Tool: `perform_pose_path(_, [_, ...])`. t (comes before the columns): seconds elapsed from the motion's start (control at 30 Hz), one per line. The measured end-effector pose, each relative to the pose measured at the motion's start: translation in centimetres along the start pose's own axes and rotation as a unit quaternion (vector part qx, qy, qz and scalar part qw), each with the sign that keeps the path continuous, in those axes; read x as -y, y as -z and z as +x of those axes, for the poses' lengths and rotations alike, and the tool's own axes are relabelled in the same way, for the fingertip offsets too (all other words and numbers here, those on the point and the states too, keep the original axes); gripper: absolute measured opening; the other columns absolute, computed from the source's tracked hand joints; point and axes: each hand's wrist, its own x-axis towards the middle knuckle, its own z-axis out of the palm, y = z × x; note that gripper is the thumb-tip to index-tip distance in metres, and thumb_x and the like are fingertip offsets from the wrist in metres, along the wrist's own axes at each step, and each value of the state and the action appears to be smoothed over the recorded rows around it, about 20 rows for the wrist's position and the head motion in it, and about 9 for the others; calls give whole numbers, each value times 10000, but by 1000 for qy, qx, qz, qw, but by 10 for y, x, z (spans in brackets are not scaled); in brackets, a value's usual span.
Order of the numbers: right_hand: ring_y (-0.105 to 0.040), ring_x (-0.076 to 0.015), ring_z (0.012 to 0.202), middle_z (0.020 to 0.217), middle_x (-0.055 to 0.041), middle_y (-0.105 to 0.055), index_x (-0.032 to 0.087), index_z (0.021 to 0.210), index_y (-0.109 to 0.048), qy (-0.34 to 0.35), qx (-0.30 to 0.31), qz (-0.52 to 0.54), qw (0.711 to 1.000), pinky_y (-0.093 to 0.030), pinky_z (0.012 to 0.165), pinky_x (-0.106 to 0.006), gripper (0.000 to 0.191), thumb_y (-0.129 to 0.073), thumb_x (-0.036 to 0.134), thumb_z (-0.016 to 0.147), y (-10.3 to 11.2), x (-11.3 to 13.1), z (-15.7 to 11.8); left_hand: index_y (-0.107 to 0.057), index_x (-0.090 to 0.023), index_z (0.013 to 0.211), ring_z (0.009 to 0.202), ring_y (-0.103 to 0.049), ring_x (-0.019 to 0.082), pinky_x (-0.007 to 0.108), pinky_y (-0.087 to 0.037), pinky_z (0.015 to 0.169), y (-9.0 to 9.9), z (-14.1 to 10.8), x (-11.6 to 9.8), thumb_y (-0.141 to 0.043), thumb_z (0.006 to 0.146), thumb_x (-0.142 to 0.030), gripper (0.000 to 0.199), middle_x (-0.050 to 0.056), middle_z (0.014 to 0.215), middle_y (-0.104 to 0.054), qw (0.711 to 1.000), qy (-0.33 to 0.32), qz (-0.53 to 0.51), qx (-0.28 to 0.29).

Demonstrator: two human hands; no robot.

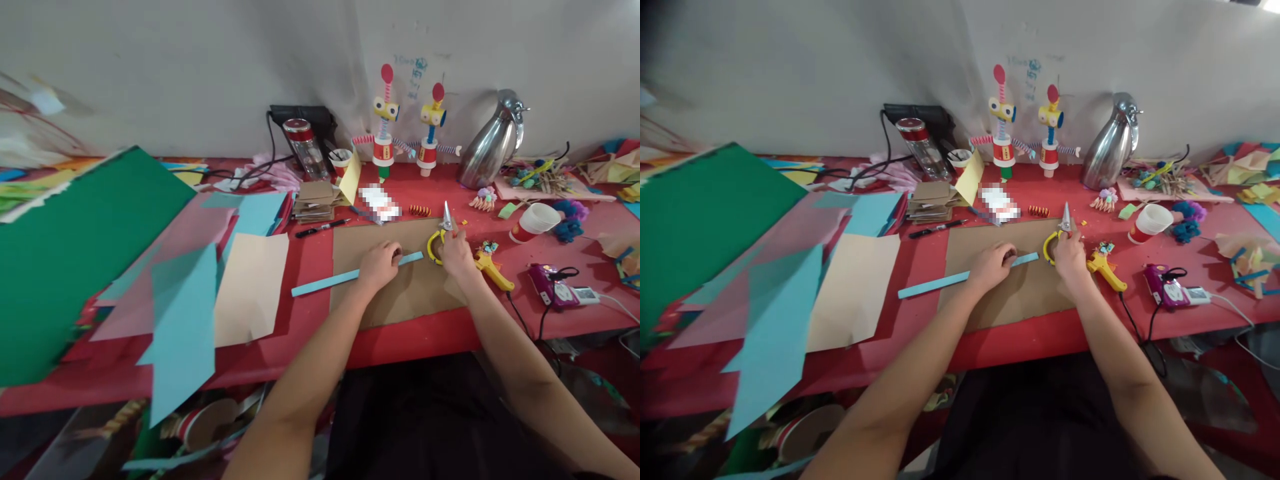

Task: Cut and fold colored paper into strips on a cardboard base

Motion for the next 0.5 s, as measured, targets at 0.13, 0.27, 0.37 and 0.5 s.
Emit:
perform_pose_path(0.13, [-621, -297, 1001, 1223, -249, -558, 73, 1257, -562, 26, -11, -2, 1000, -473, 864, -401, 354, -441, 204, 951, 1, -4, -20, -645, -204, 946, 1027, -594, 233, 328, -438, 888, -5, 1, 5, -465, 922, -153, 189, 98, 1053, -644, 999, -49, 9, -15])
perform_pose_path(0.27, [-542, -310, 1088, 1182, -193, -591, 136, 1264, -583, 87, -79, 7, 993, -419, 948, -449, 363, -411, 223, 956, 12, -30, -47, -642, -203, 935, 1020, -599, 229, 322, -444, 870, -6, 1, 8, -436, 944, -167, 210, 91, 1049, -637, 998, -54, 1, -15])
perform_pose_path(0.37, [-518, -345, 1096, 1182, -200, -598, 121, 1230, -601, 8, -115, -9, 993, -423, 901, -468, 383, -475, 179, 874, 20, -62, -60, -638, -209, 926, 983, -612, 224, 314, -441, 808, -5, 0, 5, -440, 950, -179, 202, 78, 1042, -640, 999, -33, 5, -4])
perform_pose_path(0.5, [-547, -353, 1064, 1152, -222, -619, 74, 1247, -575, -54, -32, -44, 997, -436, 862, -443, 450, -536, 202, 817, 15, -92, -59, -628, -218, 966, 881, -629, 211, 313, -416, 707, -3, -2, -2, -421, 967, -199, 207, 72, 1074, -637, 999, 38, 23, -11])
